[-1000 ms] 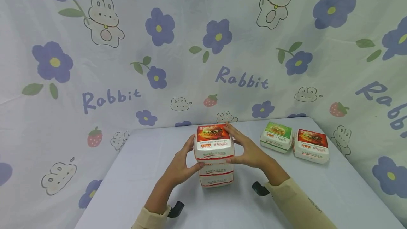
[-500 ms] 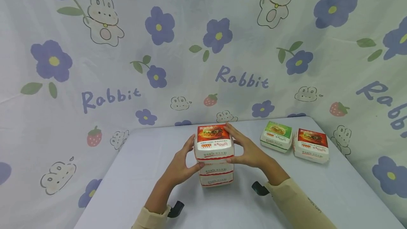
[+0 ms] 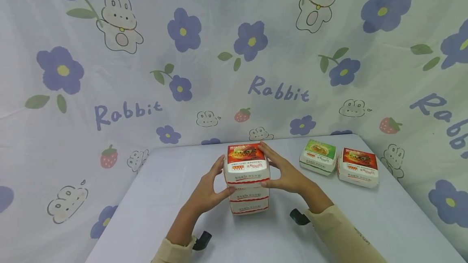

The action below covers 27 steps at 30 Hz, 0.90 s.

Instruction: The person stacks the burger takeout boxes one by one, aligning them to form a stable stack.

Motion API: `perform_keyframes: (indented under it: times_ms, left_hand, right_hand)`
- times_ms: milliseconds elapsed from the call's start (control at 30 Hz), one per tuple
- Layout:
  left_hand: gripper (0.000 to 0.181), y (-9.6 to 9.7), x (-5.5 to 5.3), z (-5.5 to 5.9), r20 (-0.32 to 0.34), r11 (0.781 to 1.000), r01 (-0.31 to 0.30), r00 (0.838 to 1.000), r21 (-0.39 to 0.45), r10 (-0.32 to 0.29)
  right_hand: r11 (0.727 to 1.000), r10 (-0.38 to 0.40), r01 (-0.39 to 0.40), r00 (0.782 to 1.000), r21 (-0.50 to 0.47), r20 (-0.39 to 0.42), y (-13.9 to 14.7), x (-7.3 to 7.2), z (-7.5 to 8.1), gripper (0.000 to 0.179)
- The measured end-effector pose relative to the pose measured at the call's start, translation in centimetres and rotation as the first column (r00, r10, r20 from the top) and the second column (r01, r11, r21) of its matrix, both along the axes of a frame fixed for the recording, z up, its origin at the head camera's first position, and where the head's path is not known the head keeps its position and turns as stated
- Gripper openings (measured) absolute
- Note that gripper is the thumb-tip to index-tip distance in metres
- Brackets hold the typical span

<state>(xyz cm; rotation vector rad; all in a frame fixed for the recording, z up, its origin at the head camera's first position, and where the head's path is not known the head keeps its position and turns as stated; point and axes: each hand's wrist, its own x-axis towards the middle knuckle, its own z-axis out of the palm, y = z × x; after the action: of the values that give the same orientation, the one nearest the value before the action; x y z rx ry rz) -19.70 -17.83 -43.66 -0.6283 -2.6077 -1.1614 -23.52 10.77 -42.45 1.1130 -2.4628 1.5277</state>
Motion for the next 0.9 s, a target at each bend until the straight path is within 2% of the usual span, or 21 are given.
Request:
perform_keyframes:
  times_ms: [133, 367, 667, 900]
  left_hand:
    - [0.095, -0.06, 0.0, -0.02, 0.017, 1.0, -0.005, 1.0, -0.005, 0.005]
    - [0.094, -0.13, 0.0, -0.01, 0.014, 1.0, 0.009, 1.0, 0.003, -0.009]
    - [0.096, -0.02, -0.16, -0.12, 0.013, 1.0, -0.008, 1.0, -0.003, 0.008]
    - [0.097, 0.14, -0.29, -0.29, -0.003, 1.0, -0.018, 1.0, -0.006, 0.018]
  right_hand:
    - [1.0, 0.0, 0.0, 1.0, 0.001, -0.005, -0.02, 0.0, 0.0, 0.1]
    - [1.0, 0.008, -0.008, 1.0, -0.003, -0.011, 0.04, -0.13, -0.1, 0.102]
    - [1.0, -0.005, 0.005, 1.0, -0.004, -0.022, 0.16, -0.17, -0.3, 0.102]
    - [1.0, -0.016, 0.016, 1.0, -0.007, 0.004, 0.29, -0.2, -0.36, 0.103]
